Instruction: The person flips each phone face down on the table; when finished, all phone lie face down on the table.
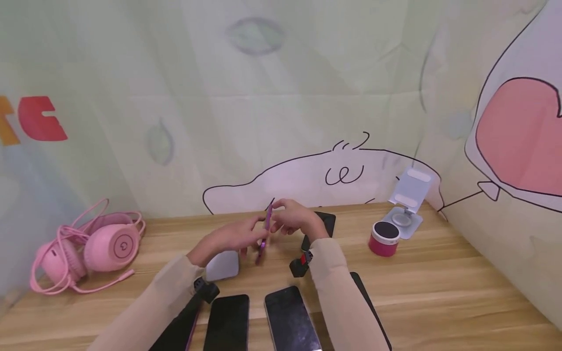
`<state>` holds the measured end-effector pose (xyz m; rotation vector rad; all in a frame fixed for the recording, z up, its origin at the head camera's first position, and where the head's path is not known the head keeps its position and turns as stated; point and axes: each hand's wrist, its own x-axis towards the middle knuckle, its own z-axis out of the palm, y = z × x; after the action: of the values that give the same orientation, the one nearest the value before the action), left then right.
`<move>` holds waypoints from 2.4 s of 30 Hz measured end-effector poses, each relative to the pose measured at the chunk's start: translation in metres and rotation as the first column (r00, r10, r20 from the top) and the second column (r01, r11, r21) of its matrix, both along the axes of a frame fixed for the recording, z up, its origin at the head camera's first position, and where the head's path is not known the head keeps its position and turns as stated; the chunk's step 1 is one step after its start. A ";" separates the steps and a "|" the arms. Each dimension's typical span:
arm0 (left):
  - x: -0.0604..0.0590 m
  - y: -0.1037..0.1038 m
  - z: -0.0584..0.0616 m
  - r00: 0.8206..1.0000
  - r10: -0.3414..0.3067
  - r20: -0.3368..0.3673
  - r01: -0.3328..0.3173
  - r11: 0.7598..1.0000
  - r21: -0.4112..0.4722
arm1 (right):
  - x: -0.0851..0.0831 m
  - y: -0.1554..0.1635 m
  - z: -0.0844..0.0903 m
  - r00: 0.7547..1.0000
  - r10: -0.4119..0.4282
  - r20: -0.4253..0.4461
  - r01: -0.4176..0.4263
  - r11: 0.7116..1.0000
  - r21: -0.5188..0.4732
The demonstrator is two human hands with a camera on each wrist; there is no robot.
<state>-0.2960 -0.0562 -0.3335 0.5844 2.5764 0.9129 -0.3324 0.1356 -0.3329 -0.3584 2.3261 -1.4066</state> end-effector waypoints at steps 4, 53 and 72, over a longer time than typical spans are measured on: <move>0.000 0.000 0.001 1.000 0.012 0.024 -0.012 1.000 0.015 | -0.001 -0.002 -0.002 1.000 0.022 0.006 -0.022 1.000 0.015; 0.001 -0.010 0.014 0.997 -0.048 0.059 0.045 0.997 0.060 | 0.005 -0.006 0.000 0.992 0.118 0.031 -0.121 0.986 0.114; 0.002 -0.012 0.015 0.998 -0.021 0.059 0.018 0.998 0.058 | 0.004 -0.006 -0.003 0.991 0.126 0.036 -0.129 0.985 0.118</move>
<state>-0.2937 -0.0679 -0.3186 0.5881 2.4950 0.9860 -0.3283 0.1295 -0.3362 -0.4401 2.3074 -1.1987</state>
